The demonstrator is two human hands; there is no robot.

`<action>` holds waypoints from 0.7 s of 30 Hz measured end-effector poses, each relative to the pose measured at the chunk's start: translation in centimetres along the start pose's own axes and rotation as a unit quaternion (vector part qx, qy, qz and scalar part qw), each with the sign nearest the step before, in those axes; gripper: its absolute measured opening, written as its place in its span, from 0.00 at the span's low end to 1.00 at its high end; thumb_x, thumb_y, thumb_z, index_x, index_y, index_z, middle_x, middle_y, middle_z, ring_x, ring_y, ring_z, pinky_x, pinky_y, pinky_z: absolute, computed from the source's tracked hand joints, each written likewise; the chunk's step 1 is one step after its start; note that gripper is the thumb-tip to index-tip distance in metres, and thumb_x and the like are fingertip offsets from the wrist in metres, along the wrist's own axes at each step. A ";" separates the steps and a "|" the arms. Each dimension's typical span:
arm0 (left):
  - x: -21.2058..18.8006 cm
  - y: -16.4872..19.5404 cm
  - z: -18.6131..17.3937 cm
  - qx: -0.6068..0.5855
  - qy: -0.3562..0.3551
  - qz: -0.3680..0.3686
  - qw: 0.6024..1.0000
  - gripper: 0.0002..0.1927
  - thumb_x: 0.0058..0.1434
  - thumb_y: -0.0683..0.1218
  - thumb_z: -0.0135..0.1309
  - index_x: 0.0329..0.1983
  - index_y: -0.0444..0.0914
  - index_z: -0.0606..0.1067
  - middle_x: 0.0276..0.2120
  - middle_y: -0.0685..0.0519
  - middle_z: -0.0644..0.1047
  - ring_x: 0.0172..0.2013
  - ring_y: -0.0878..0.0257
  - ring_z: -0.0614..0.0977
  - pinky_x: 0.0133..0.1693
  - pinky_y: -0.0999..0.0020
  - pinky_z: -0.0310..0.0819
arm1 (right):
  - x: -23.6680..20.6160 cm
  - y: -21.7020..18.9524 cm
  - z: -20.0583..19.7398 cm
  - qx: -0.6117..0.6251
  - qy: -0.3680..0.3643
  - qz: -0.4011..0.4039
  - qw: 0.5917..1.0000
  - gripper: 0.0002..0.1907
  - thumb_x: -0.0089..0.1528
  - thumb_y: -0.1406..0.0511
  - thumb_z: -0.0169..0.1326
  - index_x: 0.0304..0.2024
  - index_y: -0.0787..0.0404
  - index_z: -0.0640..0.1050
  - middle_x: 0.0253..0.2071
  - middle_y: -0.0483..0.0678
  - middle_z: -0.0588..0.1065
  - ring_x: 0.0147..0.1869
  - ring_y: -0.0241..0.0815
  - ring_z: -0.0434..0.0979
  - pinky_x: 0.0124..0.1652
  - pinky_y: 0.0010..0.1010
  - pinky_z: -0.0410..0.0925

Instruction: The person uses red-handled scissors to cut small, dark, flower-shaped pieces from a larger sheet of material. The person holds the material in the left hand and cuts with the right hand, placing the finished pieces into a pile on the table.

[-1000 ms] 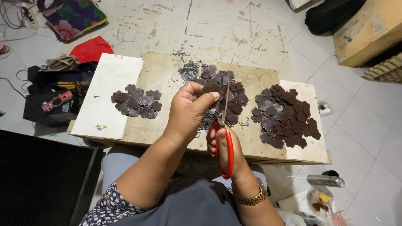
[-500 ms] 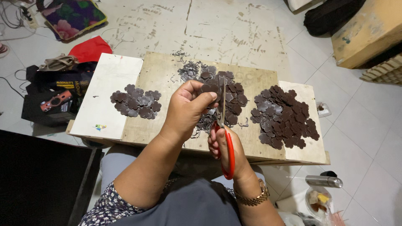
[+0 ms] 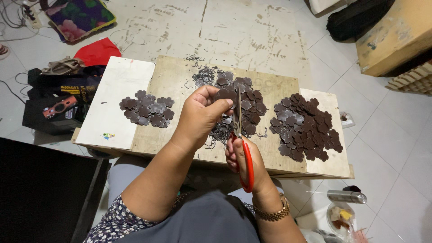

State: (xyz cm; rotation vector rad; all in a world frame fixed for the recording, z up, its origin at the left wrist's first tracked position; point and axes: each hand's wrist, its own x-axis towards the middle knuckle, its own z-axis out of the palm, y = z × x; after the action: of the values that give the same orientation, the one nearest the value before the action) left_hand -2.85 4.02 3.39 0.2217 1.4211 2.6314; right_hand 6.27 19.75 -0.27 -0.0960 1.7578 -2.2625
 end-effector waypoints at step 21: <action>0.1 0.8 -0.8 0.098 -0.034 -0.027 0.994 0.15 0.58 0.36 0.60 0.47 0.32 0.71 0.35 0.50 0.81 0.33 0.69 0.82 0.37 0.75 0.79 | -0.1 0.8 -1.4 -0.022 -0.056 -0.002 0.998 0.26 0.68 0.42 0.44 0.40 0.58 0.72 0.30 0.38 0.67 0.33 0.30 0.65 0.34 0.22 0.63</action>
State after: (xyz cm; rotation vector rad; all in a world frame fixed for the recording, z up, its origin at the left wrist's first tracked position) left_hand -3.11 2.96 3.66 0.2862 1.6380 2.4171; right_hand 6.20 20.97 -1.36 -0.2306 1.7516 -2.1778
